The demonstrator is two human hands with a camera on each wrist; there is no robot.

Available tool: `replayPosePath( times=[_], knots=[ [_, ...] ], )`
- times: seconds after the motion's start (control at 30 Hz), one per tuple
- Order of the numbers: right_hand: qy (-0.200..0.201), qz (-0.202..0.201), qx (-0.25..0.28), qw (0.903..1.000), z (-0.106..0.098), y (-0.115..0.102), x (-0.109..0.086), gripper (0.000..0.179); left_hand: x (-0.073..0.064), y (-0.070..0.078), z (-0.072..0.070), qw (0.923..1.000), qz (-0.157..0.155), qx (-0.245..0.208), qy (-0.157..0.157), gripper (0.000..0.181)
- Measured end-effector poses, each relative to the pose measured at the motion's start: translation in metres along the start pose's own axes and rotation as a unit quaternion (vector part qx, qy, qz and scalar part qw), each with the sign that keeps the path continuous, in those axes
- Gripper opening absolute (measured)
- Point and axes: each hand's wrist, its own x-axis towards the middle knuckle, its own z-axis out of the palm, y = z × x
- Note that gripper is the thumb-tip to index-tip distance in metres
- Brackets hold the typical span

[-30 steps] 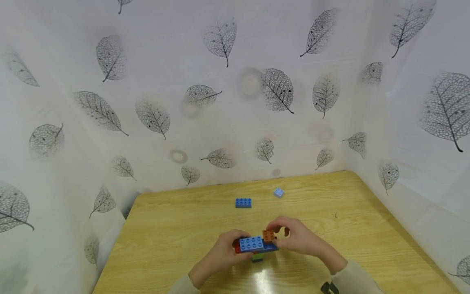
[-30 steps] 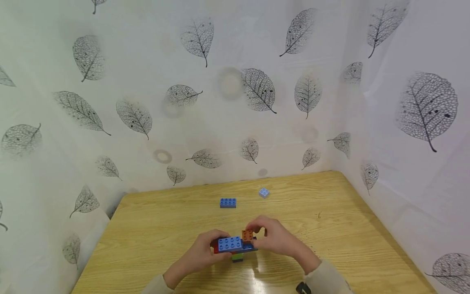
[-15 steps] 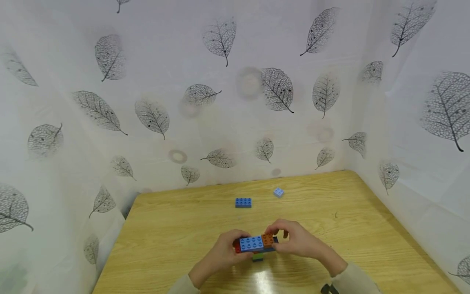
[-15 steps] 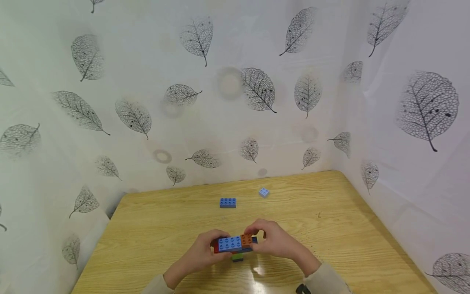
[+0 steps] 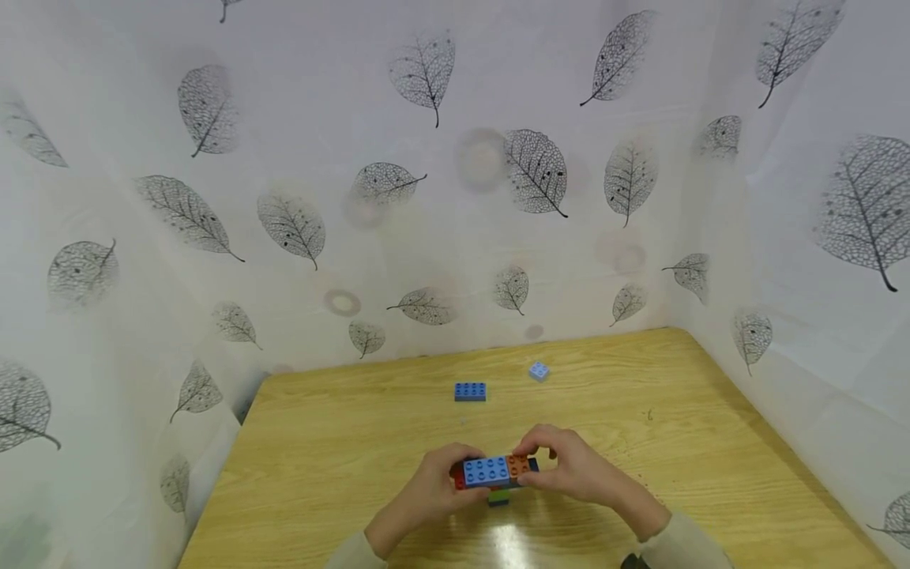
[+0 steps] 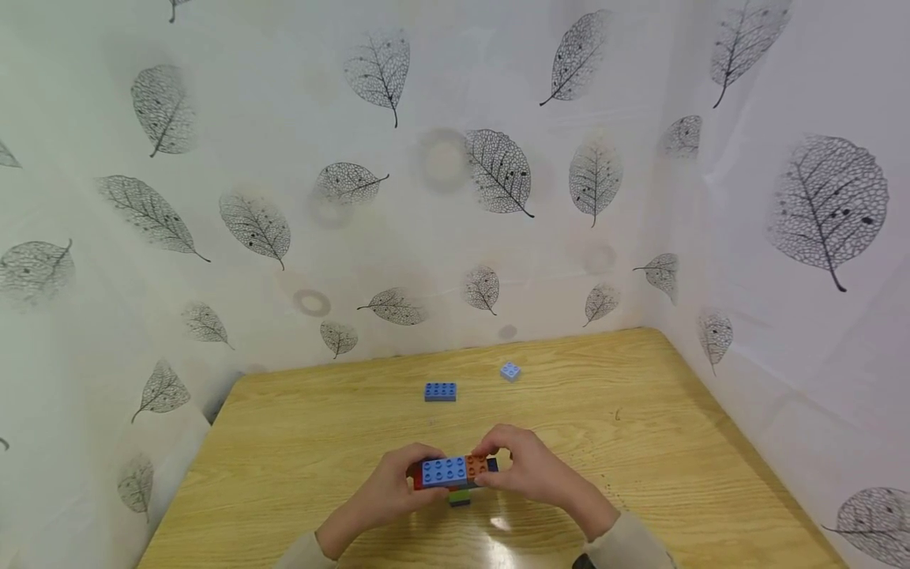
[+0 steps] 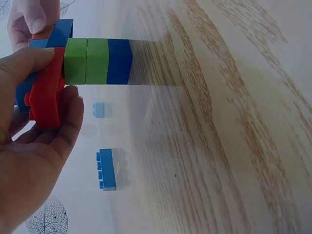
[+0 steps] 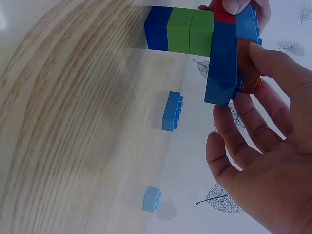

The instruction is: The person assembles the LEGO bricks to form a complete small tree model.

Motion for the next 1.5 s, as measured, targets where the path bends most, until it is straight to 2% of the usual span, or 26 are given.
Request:
replayPosePath(
  times=[0.43, 0.77, 1.0, 1.17, 1.33, 1.5],
  knots=[
    [-0.017, -0.002, -0.022, 0.9996, -0.003, 0.0, 0.005, 0.025, 0.001, 0.0, -0.001, 1.0, 0.0, -0.002, 0.0, 0.037],
    [-0.02, 0.021, -0.007, 0.9995, -0.003, 0.0, 0.004, 0.026, 0.001, -0.004, 0.0, 0.9999, 0.012, -0.009, -0.002, 0.031],
    [-0.023, 0.042, -0.003, 0.9988, 0.0, 0.004, 0.003, 0.027, 0.002, -0.004, -0.001, 1.0, 0.0, -0.005, -0.008, 0.03],
    [-0.022, 0.038, -0.004, 0.999, -0.002, 0.007, 0.009, 0.032, 0.002, -0.002, -0.002, 1.0, 0.0, 0.0, -0.008, 0.032],
    [0.006, 0.023, 0.0, 0.9997, -0.008, 0.012, 0.022, 0.032, 0.003, -0.003, -0.002, 0.9999, 0.005, 0.009, -0.003, 0.034],
    [0.047, 0.025, -0.037, 0.9979, -0.013, 0.019, 0.04, 0.034, 0.004, -0.002, -0.002, 0.9998, 0.008, 0.017, -0.004, 0.035]
  ],
)
